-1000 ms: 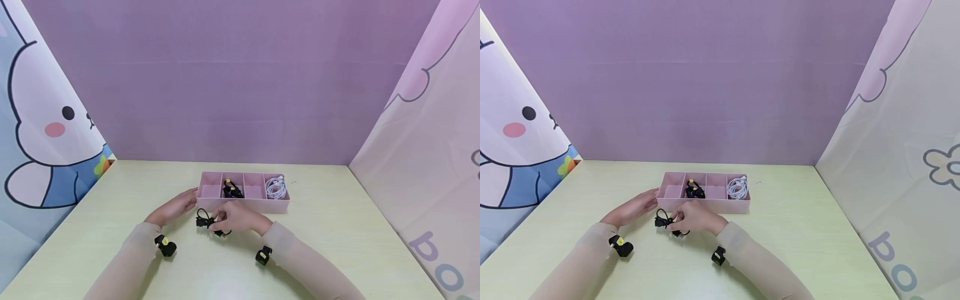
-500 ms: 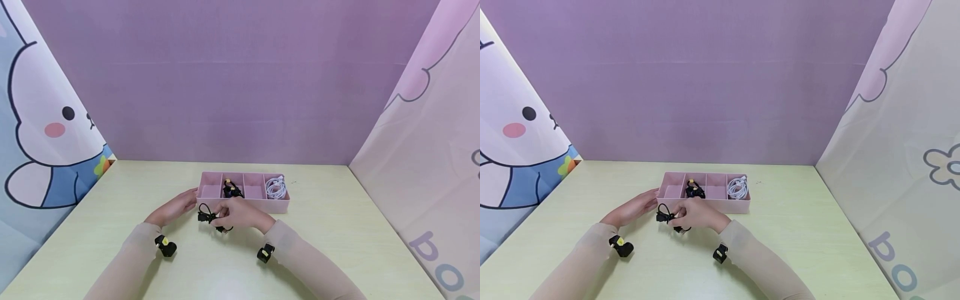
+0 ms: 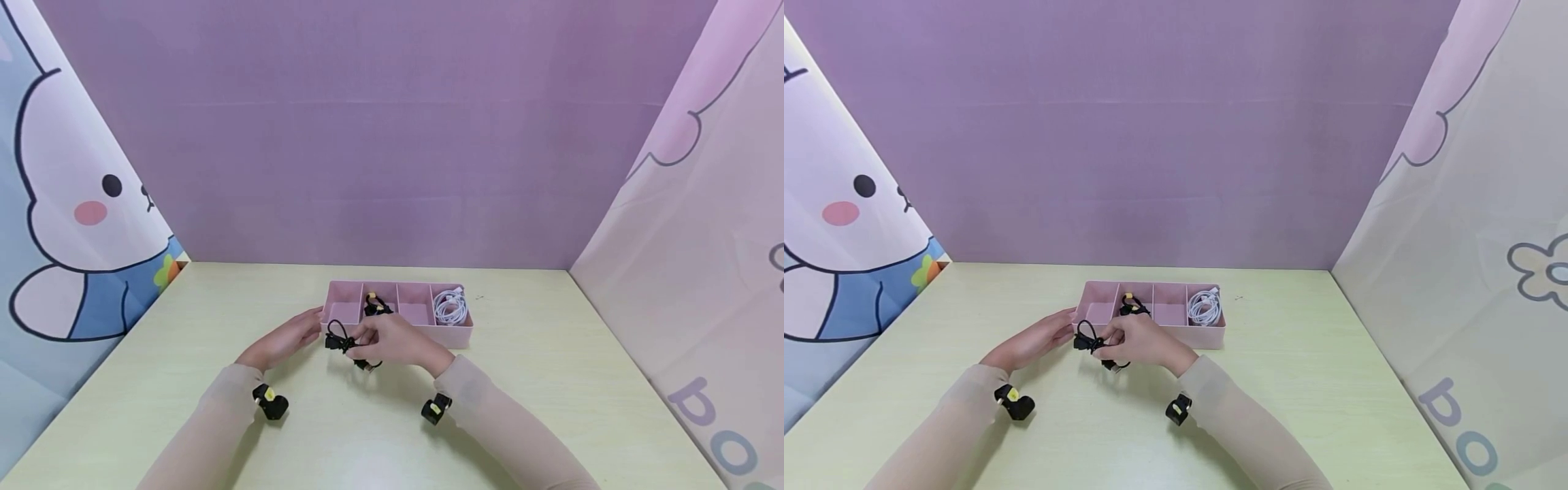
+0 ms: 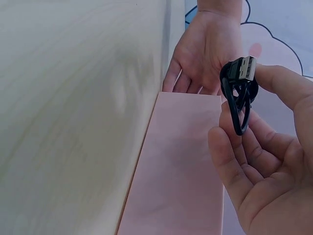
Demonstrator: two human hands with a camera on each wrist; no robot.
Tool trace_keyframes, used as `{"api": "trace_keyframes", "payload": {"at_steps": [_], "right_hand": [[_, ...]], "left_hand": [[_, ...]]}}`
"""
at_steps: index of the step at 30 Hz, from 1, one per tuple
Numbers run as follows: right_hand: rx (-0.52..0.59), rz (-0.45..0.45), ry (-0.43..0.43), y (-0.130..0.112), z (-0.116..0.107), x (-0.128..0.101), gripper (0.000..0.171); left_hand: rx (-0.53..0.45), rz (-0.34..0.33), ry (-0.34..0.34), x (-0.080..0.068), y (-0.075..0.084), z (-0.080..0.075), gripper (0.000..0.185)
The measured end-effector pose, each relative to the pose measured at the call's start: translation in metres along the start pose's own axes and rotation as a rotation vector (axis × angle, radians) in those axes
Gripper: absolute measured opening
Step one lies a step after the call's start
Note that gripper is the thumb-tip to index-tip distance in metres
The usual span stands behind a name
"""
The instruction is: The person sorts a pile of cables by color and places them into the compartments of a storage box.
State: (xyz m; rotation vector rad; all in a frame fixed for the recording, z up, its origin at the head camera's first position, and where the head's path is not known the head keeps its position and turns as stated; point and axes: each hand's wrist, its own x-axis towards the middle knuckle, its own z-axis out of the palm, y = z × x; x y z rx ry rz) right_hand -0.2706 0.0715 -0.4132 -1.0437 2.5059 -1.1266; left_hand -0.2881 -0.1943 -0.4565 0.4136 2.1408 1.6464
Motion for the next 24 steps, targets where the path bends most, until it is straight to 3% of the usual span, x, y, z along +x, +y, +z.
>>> {"api": "trace_keyframes", "payload": {"at_steps": [17, 24], "right_hand": [[-0.036, 0.004, 0.066, -0.001, -0.014, -0.002, 0.035], [-0.023, 0.038, 0.104, 0.004, -0.021, -0.001, 0.03]], "left_hand": [[0.01, 0.006, -0.001, 0.0, -0.002, -0.002, 0.065], [0.008, 0.021, -0.013, 0.001, -0.003, -0.002, 0.064]]}}
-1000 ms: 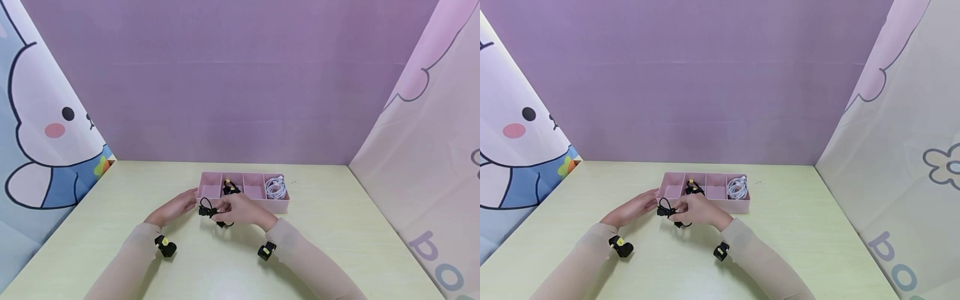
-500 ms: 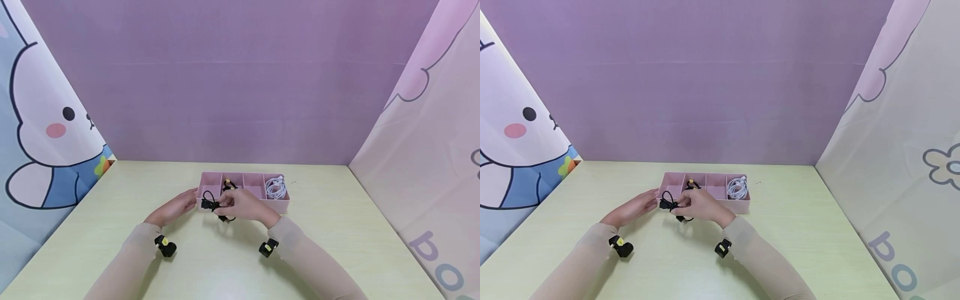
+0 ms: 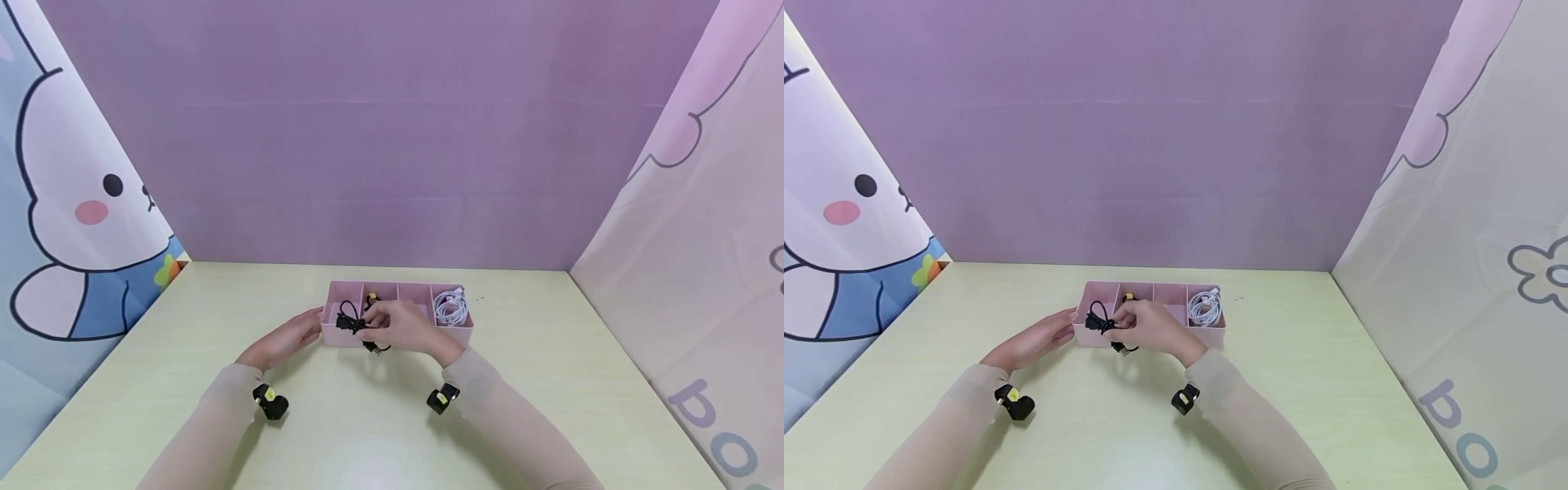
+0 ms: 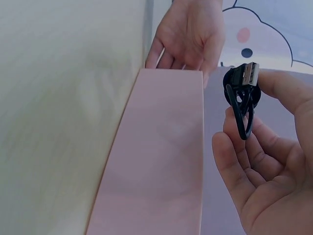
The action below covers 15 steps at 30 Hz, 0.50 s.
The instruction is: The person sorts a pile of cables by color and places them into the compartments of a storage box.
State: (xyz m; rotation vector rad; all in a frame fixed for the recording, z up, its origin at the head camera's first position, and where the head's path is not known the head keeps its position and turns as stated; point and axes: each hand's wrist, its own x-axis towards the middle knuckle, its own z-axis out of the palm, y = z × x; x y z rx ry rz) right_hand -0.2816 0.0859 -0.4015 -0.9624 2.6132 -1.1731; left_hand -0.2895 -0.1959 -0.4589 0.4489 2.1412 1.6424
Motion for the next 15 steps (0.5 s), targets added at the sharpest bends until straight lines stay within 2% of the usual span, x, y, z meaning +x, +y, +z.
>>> {"api": "trace_keyframes", "payload": {"at_steps": [4, 15], "right_hand": [[0.006, 0.01, 0.028, 0.004, -0.004, 0.001, 0.027], [0.003, 0.024, 0.096, 0.011, -0.015, 0.004, 0.032]], "left_hand": [[-0.004, -0.005, -0.001, 0.001, -0.001, 0.0, 0.065], [0.002, -0.01, 0.002, 0.001, -0.002, -0.001, 0.064]]}}
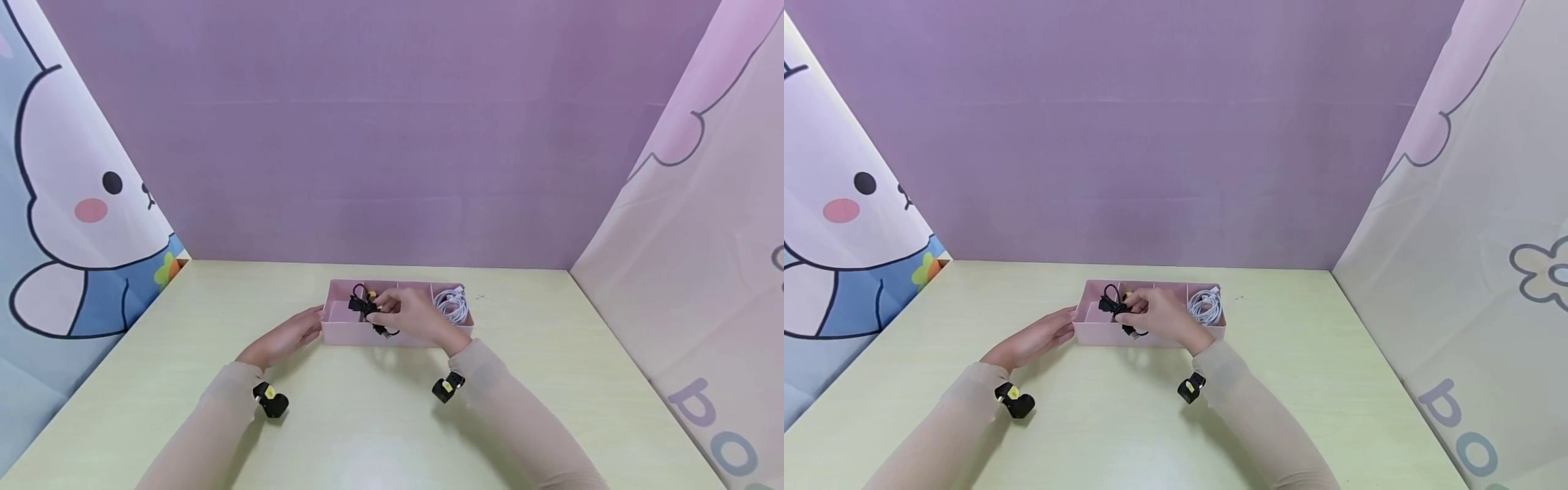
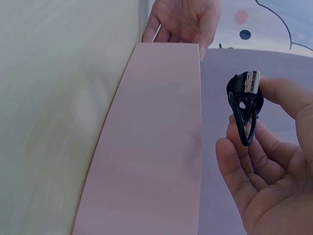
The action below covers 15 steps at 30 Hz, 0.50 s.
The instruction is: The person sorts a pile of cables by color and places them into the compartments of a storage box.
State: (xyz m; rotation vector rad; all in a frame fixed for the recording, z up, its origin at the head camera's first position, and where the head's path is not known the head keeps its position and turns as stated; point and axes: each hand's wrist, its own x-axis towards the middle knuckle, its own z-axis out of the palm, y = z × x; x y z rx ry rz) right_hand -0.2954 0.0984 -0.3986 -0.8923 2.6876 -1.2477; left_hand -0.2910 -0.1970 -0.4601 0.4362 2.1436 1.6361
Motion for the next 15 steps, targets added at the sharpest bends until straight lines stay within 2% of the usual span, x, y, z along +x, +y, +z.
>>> {"api": "trace_keyframes", "payload": {"at_steps": [6, 15], "right_hand": [[0.045, 0.04, 0.008, 0.003, -0.006, 0.004, 0.031], [0.015, 0.081, 0.029, 0.005, -0.013, 0.011, 0.038]], "left_hand": [[0.0, -0.011, 0.01, 0.0, -0.001, -0.001, 0.067], [0.019, -0.016, 0.015, 0.0, -0.001, -0.001, 0.065]]}}
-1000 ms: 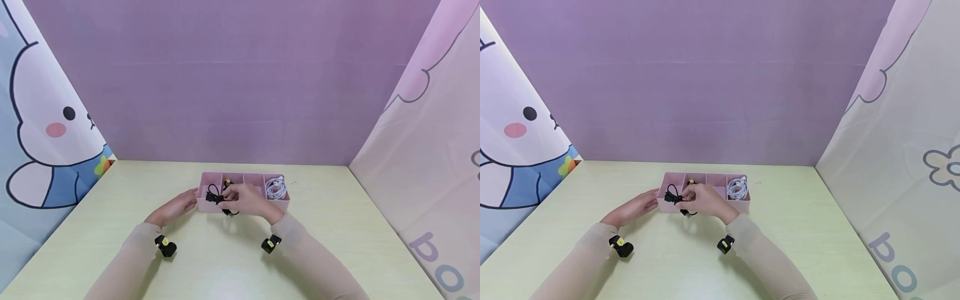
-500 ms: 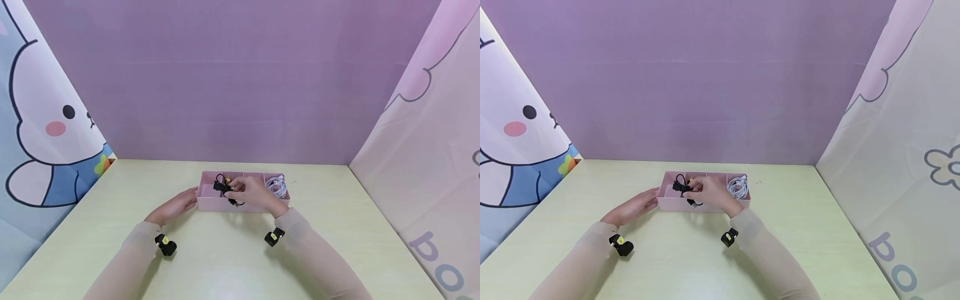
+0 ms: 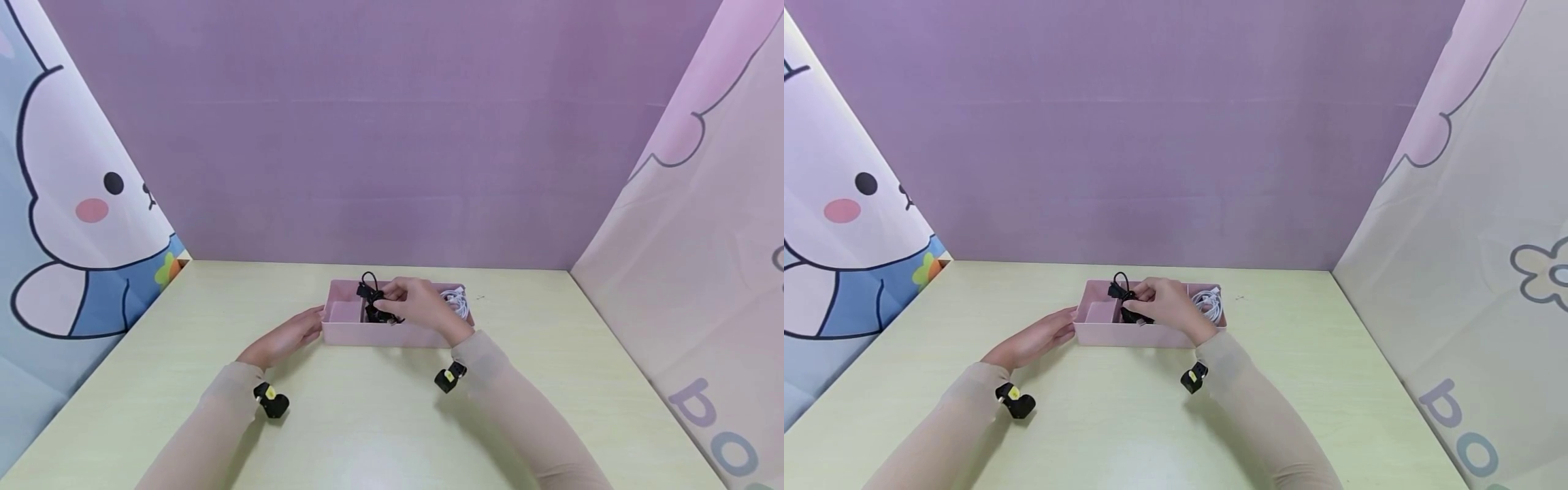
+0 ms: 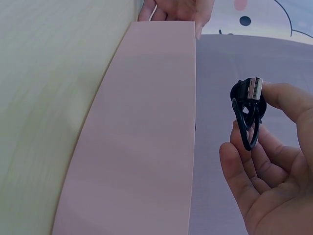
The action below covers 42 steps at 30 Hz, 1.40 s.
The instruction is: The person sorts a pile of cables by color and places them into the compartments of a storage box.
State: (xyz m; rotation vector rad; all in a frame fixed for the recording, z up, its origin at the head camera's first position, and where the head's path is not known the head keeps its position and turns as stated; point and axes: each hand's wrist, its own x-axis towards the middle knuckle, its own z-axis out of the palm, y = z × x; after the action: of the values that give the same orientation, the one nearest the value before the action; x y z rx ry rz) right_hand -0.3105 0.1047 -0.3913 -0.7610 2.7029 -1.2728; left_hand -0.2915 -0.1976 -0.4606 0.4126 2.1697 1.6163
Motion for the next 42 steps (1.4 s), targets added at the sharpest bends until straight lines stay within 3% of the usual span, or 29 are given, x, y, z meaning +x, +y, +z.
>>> {"api": "trace_keyframes", "payload": {"at_steps": [28, 42], "right_hand": [[-0.01, 0.078, 0.049, 0.008, -0.004, 0.015, 0.038], [-0.026, 0.116, 0.084, 0.011, 0.0, 0.018, 0.037]], "left_hand": [[-0.018, -0.013, 0.007, 0.0, 0.001, 0.001, 0.065], [-0.021, 0.013, -0.009, -0.001, 0.003, 0.002, 0.063]]}}
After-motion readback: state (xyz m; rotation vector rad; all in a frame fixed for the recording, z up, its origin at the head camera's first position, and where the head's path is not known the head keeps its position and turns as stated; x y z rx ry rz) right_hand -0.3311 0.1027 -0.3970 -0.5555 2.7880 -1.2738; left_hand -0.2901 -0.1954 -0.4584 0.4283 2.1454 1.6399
